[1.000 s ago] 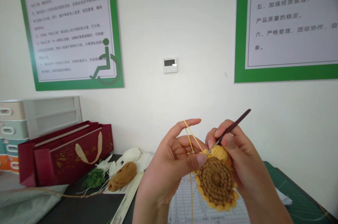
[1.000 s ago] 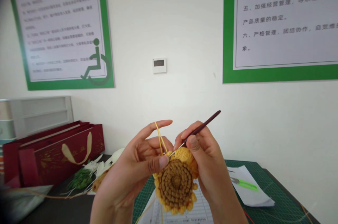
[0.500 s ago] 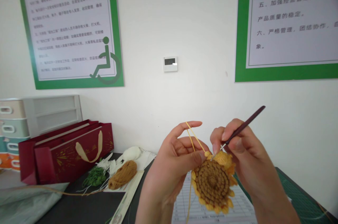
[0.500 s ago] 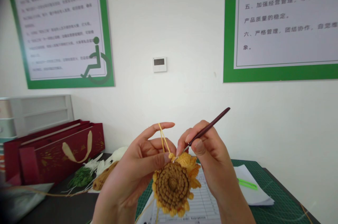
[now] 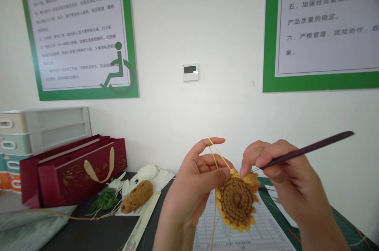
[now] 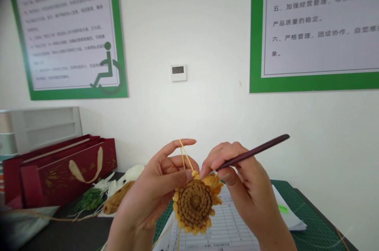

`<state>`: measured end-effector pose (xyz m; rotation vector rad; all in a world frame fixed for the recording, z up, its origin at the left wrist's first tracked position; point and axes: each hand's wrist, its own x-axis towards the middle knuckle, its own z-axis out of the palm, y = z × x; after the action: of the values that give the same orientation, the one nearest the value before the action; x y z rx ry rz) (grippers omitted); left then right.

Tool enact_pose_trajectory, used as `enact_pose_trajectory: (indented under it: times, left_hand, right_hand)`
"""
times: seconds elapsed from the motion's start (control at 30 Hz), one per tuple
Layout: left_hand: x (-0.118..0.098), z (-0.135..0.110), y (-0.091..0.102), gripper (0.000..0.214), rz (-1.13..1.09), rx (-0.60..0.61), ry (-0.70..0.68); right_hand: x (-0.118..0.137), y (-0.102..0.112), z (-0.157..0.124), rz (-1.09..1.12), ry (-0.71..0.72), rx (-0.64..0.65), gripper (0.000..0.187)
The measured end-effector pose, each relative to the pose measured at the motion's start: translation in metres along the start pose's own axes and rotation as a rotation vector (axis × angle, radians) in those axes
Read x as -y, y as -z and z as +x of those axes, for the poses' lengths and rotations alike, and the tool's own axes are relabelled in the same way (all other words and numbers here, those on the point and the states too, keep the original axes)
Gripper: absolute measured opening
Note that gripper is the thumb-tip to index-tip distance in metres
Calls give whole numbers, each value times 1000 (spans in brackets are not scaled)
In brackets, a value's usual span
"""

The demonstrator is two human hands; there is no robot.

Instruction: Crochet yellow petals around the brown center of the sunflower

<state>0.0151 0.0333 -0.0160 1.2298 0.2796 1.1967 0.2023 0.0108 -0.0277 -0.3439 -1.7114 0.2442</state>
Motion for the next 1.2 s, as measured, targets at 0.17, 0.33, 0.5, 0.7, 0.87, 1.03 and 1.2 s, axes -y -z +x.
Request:
enact_pose_trajectory:
  times: [0.17,0.33,0.5,0.7,0.87,1.03,1.2]
  left_hand:
    - [-4,-3,-1,56,19,-17,7]
    - [-4,-3,0,56,-5,-4,-8]
    - [-2,-3,2,56,-28,-5,-8]
    - [-3,-4,2,56,-32,-26,-13]
    - [-5,-4,2,56,-29,-46,-20]
    - [-4,-1,2,59,-47,-80,-33]
    - [-8,-3,1,59,-32,-107,-36]
  right_hand:
    - [4,-3,1,8,-2,-27,14]
    - [6,-9,1,55,-28,-80,13]
    - [2,-12,1,60,-18,-90,12]
    - [0,-14,2,24,71,-84,9]
    - [-1,-15,0,-82,148,-95,9]
    - [-3,-14,1,-230,232,-75,10]
    - [-1,-17,6,-378,360,-56,17]
